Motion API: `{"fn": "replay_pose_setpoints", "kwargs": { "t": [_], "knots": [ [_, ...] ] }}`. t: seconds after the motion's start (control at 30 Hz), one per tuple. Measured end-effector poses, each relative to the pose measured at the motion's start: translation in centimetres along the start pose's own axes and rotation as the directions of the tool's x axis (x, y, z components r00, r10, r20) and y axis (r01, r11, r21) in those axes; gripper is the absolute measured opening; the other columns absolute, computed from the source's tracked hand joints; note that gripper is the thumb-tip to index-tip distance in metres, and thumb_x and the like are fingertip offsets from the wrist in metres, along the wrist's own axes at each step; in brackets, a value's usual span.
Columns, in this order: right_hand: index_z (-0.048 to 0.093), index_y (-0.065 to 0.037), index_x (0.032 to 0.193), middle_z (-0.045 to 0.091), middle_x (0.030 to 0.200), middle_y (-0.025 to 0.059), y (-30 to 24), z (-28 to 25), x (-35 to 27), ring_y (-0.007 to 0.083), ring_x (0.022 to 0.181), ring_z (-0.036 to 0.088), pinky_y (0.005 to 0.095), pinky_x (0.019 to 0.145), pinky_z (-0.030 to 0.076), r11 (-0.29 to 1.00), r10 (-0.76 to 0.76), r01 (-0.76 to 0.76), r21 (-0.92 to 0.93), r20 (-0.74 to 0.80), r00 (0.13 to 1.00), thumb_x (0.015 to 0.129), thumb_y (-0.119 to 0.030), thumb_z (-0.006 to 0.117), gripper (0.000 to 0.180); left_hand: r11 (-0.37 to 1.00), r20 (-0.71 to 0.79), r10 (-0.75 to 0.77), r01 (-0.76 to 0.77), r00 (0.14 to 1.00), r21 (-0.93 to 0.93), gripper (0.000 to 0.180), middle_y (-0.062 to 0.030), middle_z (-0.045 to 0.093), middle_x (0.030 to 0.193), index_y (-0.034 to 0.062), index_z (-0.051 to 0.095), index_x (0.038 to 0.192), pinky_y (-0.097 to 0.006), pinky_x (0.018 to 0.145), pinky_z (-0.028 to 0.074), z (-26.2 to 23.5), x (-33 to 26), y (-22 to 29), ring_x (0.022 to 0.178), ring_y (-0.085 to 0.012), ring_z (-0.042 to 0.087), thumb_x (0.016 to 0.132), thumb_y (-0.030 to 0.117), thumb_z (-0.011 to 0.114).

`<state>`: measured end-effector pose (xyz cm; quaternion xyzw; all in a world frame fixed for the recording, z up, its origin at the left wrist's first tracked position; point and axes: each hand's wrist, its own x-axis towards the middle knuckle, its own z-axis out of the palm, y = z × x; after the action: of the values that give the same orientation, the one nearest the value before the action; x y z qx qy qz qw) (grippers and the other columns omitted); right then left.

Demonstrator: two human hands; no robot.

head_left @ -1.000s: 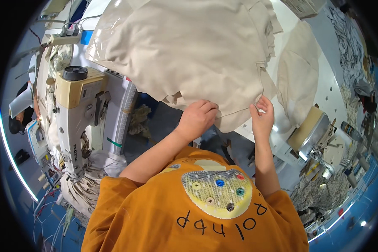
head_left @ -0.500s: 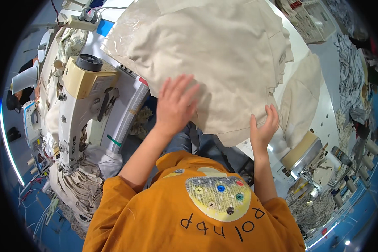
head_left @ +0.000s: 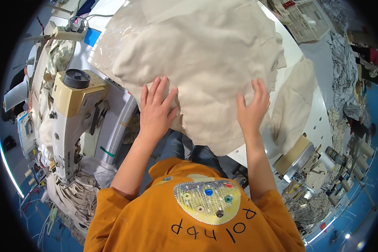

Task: The person picks up fabric pieces from a table, spreads and aligns their edges by hand, and moves the fabric to an overlock sewing machine workstation.

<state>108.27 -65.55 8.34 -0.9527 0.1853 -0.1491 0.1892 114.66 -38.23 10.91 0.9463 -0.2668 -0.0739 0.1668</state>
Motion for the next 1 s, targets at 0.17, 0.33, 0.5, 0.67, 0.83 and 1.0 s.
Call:
{"fn": "replay_pose_setpoints", "kwargs": {
  "t": [0.17,0.33,0.5,0.67,0.83,1.0],
  "knots": [
    [0.059,-0.007,0.121,0.06,0.117,0.0069,0.0,-0.9,7.1,0.027,0.111,0.054,0.0421,0.098,0.035,0.985,-0.057,0.06,-0.159,0.022,0.998,0.081,-0.022,0.07,0.044,0.999,0.03,-0.037,0.037,0.999,-0.004,0.058,-0.0108,0.035,0.151,0.0132,0.056,0.131,-0.053,0.117,0.02,-0.3,0.4,0.2,0.143,-0.0305,0.029,0.076,0.016,0.075],
    [0.06,-0.005,0.12,0.064,0.107,0.0039,0.5,1.1,12.7,0.0218,0.103,0.057,0.0385,0.089,0.044,0.943,0.077,-0.066,0.325,-0.022,0.997,0.08,-0.02,0.073,0.045,0.998,0.023,-0.049,0.049,0.999,-0.024,0.058,-0.0119,0.035,0.151,0.0121,0.057,0.13,-0.054,0.117,0.02,-0.3,0.7,0.6,0.142,-0.0317,0.029,0.075,0.014,0.075],
    [0.066,-0.006,0.109,0.064,0.107,0.0033,-1.8,0.9,14.0,0.0212,0.097,0.059,0.0357,0.08,0.048,0.83,0.249,-0.337,0.445,0.246,0.937,0.078,-0.016,0.075,0.034,0.998,0.026,-0.058,0.058,0.998,-0.023,0.057,-0.0125,0.036,0.149,0.0114,0.058,0.127,-0.056,0.115,0.023,-0.4,1.0,0.7,0.141,-0.0317,0.03,0.072,0.012,0.075],
    [0.069,-0.007,0.096,0.063,0.102,0.0046,-2.2,1.8,12.1,0.0239,0.09,0.059,0.0346,0.074,0.049,0.909,-0.358,0.368,0.197,-0.085,0.93,0.078,-0.012,0.074,0.019,0.996,0.019,-0.083,0.083,0.996,-0.028,0.055,-0.0125,0.037,0.149,0.0105,0.059,0.124,-0.056,0.115,0.023,-0.5,1.1,1.0,0.141,-0.0312,0.03,0.072,0.011,0.075],
    [0.066,-0.008,0.102,0.062,0.109,0.0048,-1.8,1.6,11.8,0.0273,0.1,0.057,0.0401,0.089,0.045,0.832,-0.147,0.123,0.54,0.001,0.989,0.078,-0.009,0.073,0.025,0.994,0.014,-0.101,0.102,0.995,-0.036,0.053,-0.0127,0.038,0.148,0.0097,0.061,0.122,-0.056,0.115,0.024,-0.8,1.4,1.4,0.141,-0.0308,0.031,0.071,0.01,0.075],
    [0.061,-0.005,0.115,0.063,0.11,0.0082,0.6,1.5,15.6,0.0285,0.105,0.057,0.0396,0.094,0.044,0.962,-0.057,0.131,0.241,-0.292,0.955,0.076,-0.017,0.077,0.045,0.985,0.063,-0.167,0.17,0.984,-0.039,0.055,-0.0121,0.037,0.15,0.0088,0.058,0.123,-0.055,0.117,0.02,-0.6,1.7,1.7,0.143,-0.0317,0.029,0.07,0.007,0.075]
  ]
}}
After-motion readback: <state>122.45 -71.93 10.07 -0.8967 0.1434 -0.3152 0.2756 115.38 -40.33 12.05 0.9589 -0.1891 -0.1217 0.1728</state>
